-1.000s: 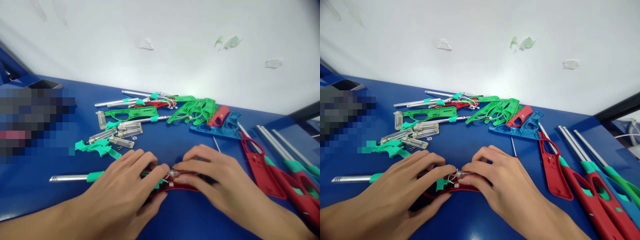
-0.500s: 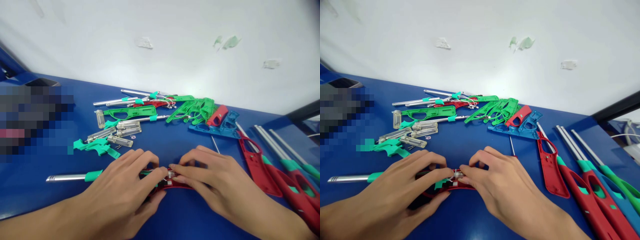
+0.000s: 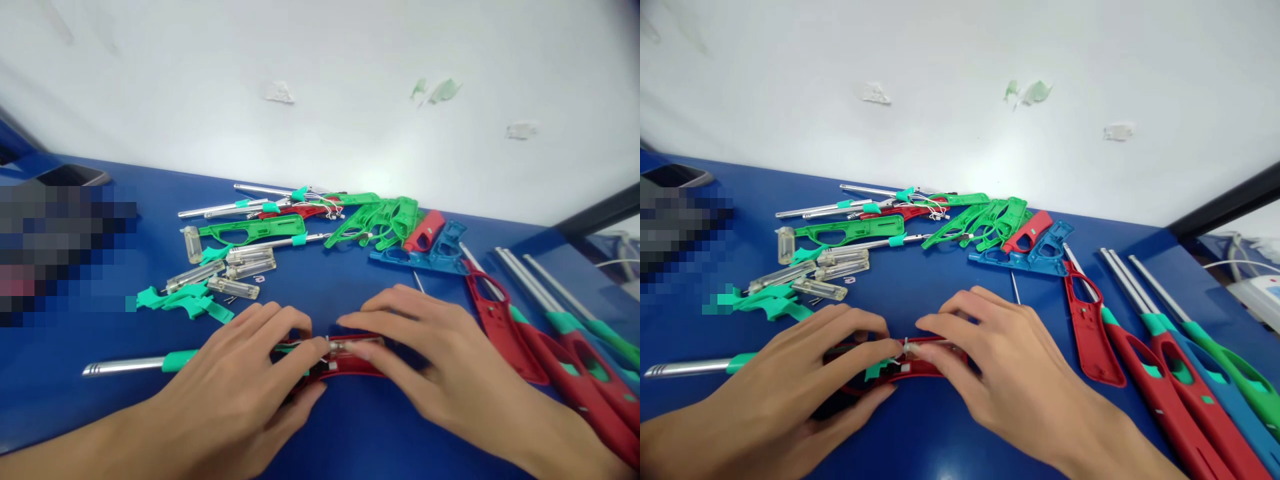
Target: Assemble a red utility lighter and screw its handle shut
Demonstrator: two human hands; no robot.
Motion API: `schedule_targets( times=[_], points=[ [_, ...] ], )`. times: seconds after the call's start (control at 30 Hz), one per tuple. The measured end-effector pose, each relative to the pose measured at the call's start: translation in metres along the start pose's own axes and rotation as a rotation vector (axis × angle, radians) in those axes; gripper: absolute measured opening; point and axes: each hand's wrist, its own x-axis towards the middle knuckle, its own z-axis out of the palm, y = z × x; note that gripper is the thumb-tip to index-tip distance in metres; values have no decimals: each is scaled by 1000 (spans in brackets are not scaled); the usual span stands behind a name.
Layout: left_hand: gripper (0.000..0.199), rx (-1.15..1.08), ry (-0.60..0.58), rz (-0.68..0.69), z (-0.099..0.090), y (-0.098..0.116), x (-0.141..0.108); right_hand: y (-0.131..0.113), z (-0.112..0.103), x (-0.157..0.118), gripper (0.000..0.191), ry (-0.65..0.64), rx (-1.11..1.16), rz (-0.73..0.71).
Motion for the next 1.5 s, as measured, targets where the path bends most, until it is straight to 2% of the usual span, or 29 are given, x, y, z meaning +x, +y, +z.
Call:
schedule_targets(
  times=[0.1,0.27,0.37,0.43,0.57,0.73,0.87,1.03,1.17,1.3,1.5],
  points=[
    [22,12,7,11,1,-1,-2,-1,-5,4,18,219,-30,37],
    [17,20,44,37,3,-2,-2,-1,-7,2,21,569,-215,73],
    [19,24,35,54,3,-3,0,-1,-8,-2,20,691,-320,69],
    [20,25,35,62,2,-3,1,-1,-11,-3,21,718,-351,59],
    [22,33,40,69,2,-2,3,-2,-15,2,24,694,-341,35],
    [20,33,58,68,1,-2,6,5,-12,9,23,590,-300,30],
    [19,17,58,53,1,-1,6,15,-5,9,18,441,-362,94],
    [25,30,47,48,-2,1,7,26,6,5,38,226,-427,185],
    [28,44,30,69,-2,2,10,32,14,3,40,129,-440,199],
    [27,38,45,65,-1,1,10,34,14,4,40,116,-473,225],
    [29,53,21,78,-2,-1,10,44,4,2,55,210,-599,329]
  ],
)
